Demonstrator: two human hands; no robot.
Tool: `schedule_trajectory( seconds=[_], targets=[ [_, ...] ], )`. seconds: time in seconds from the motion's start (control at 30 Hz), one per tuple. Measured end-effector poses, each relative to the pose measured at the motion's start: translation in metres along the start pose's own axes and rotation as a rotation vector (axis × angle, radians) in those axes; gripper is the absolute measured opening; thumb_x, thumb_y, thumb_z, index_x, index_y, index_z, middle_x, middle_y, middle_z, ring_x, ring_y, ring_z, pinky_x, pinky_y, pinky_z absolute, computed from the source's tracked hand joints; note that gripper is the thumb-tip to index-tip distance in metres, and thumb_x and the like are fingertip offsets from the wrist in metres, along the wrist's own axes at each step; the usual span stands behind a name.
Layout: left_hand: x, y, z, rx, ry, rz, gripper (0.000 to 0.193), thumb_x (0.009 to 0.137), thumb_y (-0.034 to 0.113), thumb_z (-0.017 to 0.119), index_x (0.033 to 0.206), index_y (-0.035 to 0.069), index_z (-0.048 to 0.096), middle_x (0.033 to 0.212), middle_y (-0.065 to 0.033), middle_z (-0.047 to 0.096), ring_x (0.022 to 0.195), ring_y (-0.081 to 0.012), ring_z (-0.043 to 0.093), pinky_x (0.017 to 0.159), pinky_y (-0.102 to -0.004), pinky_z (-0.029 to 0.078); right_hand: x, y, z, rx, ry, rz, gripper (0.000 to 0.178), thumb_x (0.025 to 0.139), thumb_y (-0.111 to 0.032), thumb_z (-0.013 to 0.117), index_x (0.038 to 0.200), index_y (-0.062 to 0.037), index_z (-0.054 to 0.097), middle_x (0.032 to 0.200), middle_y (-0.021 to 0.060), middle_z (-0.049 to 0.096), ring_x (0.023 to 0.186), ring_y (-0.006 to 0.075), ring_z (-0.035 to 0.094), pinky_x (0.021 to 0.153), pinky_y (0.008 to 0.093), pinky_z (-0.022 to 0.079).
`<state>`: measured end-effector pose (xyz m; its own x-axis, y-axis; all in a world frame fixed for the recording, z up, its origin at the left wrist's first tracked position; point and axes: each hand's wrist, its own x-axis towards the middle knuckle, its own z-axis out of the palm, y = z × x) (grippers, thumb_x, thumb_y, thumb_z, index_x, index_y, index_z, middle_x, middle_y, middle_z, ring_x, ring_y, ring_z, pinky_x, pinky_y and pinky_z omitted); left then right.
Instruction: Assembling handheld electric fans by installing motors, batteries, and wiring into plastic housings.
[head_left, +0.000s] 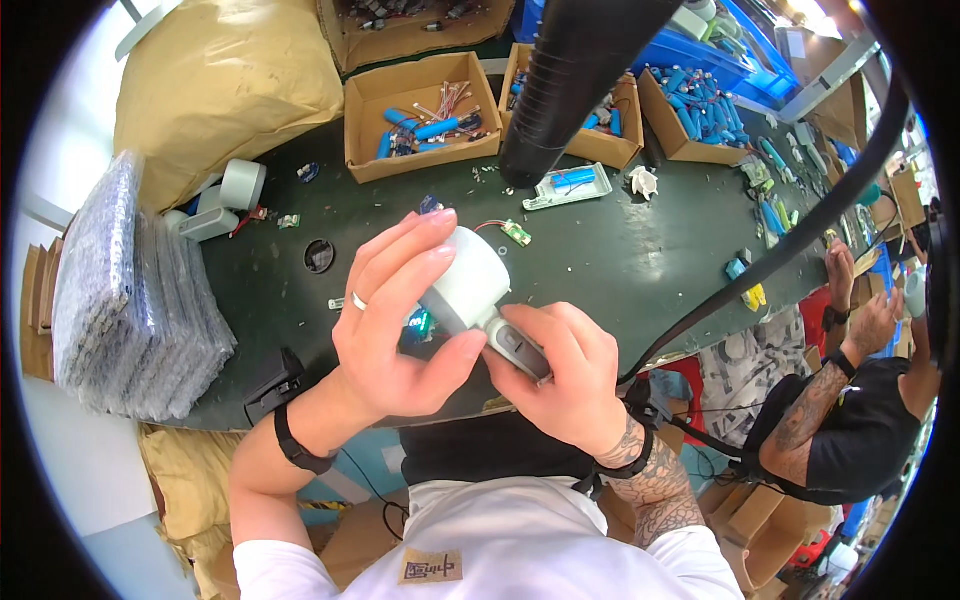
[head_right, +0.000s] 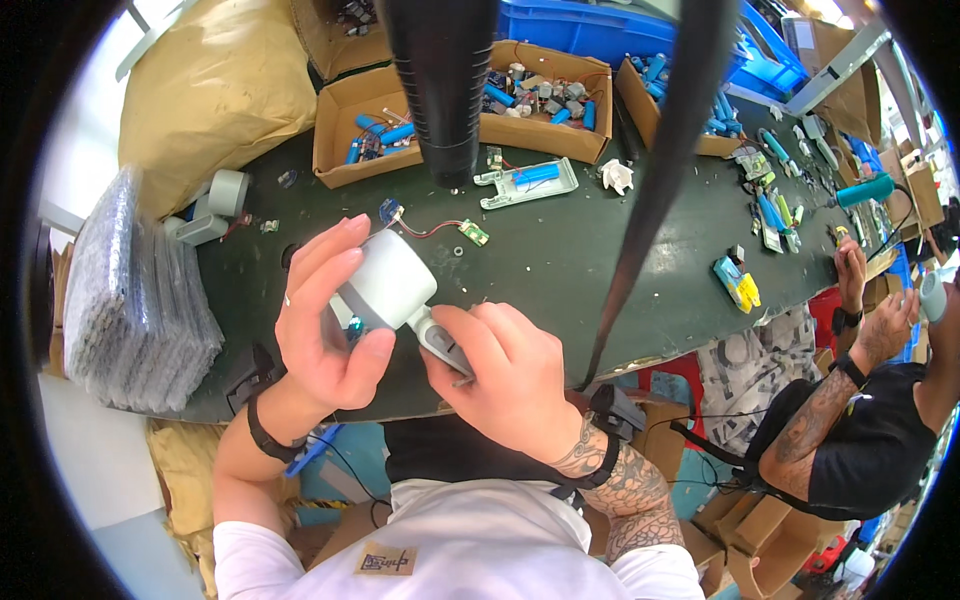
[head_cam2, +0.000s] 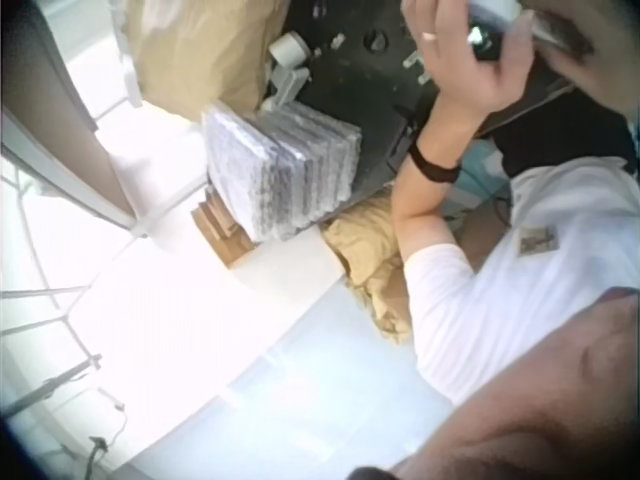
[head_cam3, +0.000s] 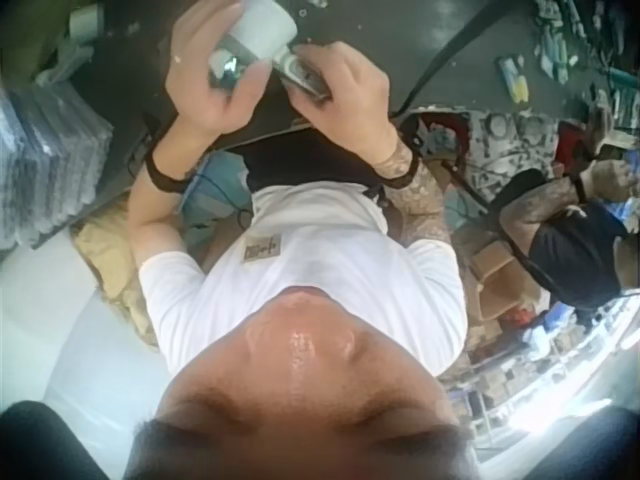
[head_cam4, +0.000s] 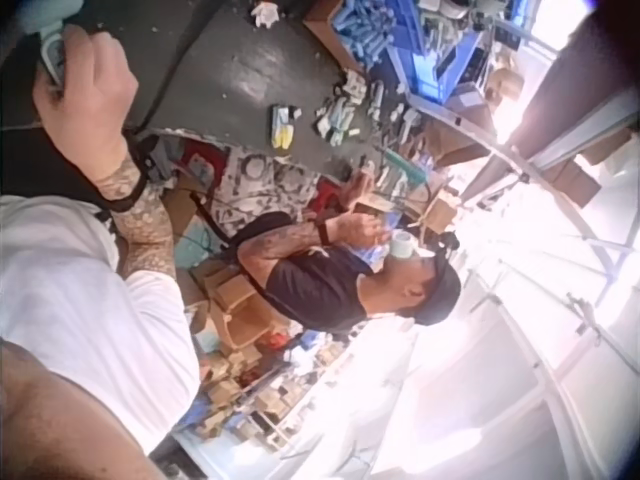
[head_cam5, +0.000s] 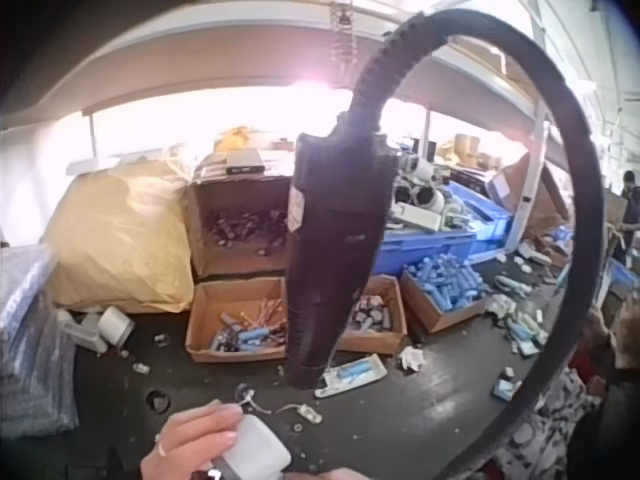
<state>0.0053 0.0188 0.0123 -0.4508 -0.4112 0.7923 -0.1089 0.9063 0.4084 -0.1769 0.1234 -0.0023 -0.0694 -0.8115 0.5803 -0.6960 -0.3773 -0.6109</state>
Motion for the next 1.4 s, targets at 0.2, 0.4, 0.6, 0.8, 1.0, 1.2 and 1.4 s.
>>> schedule_trajectory(
  seconds=[0.2, 0.4, 0.6, 0.8, 1.0, 1.2, 1.4],
  targets=[
    [-0.011, -0.003, 0.014, -0.401, 0.11, -0.165, 0.07, 0.095, 0.036, 0.07, 0.146, -0.006, 0.046, 0.149, -0.0311, 0.051, 0.13, -0.0415, 0.059, 0.11, -0.0491, 0.048, 0.0, 0.005, -0.013, -0.131, 0.018, -0.199, 0.042, 0.069, -0.009, 0.081, 0.11, -0.0061, 0.071, 0.082, 0.0037, 0.058, 0.065, 0.0216, 0.056, 0.052, 0.0338, 0.046],
    [-0.001, 0.007, 0.005, -0.98, -0.044, -0.635, 0.09, 0.103, 0.072, 0.037, 0.15, -0.005, 0.04, 0.151, -0.0272, 0.05, 0.128, -0.0367, 0.062, 0.104, -0.0491, 0.054, -0.006, 0.009, -0.027, -0.274, 0.065, -0.393, 0.04, 0.073, -0.015, 0.074, 0.111, -0.0064, 0.074, 0.089, 0.0014, 0.061, 0.064, 0.0165, 0.049, 0.051, 0.0302, 0.042],
    [-0.002, 0.013, 0.002, -1.03, -0.189, -0.658, 0.082, 0.103, 0.067, 0.047, 0.145, -0.005, 0.046, 0.144, -0.0285, 0.057, 0.127, -0.039, 0.064, 0.106, -0.0488, 0.054, -0.013, 0.011, -0.036, -0.32, 0.043, -0.429, 0.04, 0.072, -0.017, 0.074, 0.111, -0.0061, 0.074, 0.093, 0.0012, 0.063, 0.065, 0.0152, 0.048, 0.051, 0.0289, 0.04],
    [-0.002, 0.002, -0.005, -0.981, -0.249, -0.571, 0.081, 0.101, 0.069, 0.05, 0.135, -0.004, 0.056, 0.134, -0.0264, 0.061, 0.119, -0.0375, 0.067, 0.101, -0.0478, 0.055, -0.011, 0.007, -0.036, -0.174, -0.001, -0.344, 0.04, 0.074, -0.018, 0.077, 0.111, -0.0036, 0.073, 0.09, 0.0023, 0.063, 0.064, 0.0174, 0.053, 0.053, 0.0315, 0.044],
    [0.008, 0.014, -0.013, -1.046, -0.262, -0.735, 0.087, 0.1, 0.074, 0.045, 0.141, -0.003, 0.051, 0.128, -0.0235, 0.065, 0.117, -0.0333, 0.068, 0.099, -0.0445, 0.056, -0.001, -0.008, -0.044, 0.443, -0.256, 0.144, 0.039, 0.08, -0.011, 0.088, 0.114, -0.0011, 0.073, 0.085, 0.0049, 0.065, 0.059, 0.0124, 0.052, 0.051, 0.0287, 0.041],
    [0.002, 0.013, -0.002, -0.96, -0.215, -0.759, 0.085, 0.103, 0.072, 0.04, 0.143, -0.002, 0.05, 0.14, -0.0273, 0.058, 0.117, -0.0364, 0.068, 0.1, -0.047, 0.056, -0.007, -0.005, -0.043, 0.69, -0.415, 0.555, 0.039, 0.087, -0.017, 0.086, 0.118, 0.0009, 0.071, 0.094, 0.0054, 0.07, 0.068, 0.0064, 0.054, 0.057, 0.0261, 0.044],
    [0.0, 0.008, -0.005, -0.944, -0.189, -0.568, 0.074, 0.106, 0.058, 0.045, 0.138, -0.007, 0.056, 0.141, -0.0236, 0.058, 0.119, -0.0306, 0.067, 0.094, -0.041, 0.058, -0.01, -0.005, -0.034, 0.667, -0.4, 0.481, 0.04, 0.086, -0.015, 0.085, 0.118, 0.0026, 0.07, 0.092, 0.0057, 0.069, 0.064, 0.0074, 0.052, 0.056, 0.0265, 0.041]
  ],
)
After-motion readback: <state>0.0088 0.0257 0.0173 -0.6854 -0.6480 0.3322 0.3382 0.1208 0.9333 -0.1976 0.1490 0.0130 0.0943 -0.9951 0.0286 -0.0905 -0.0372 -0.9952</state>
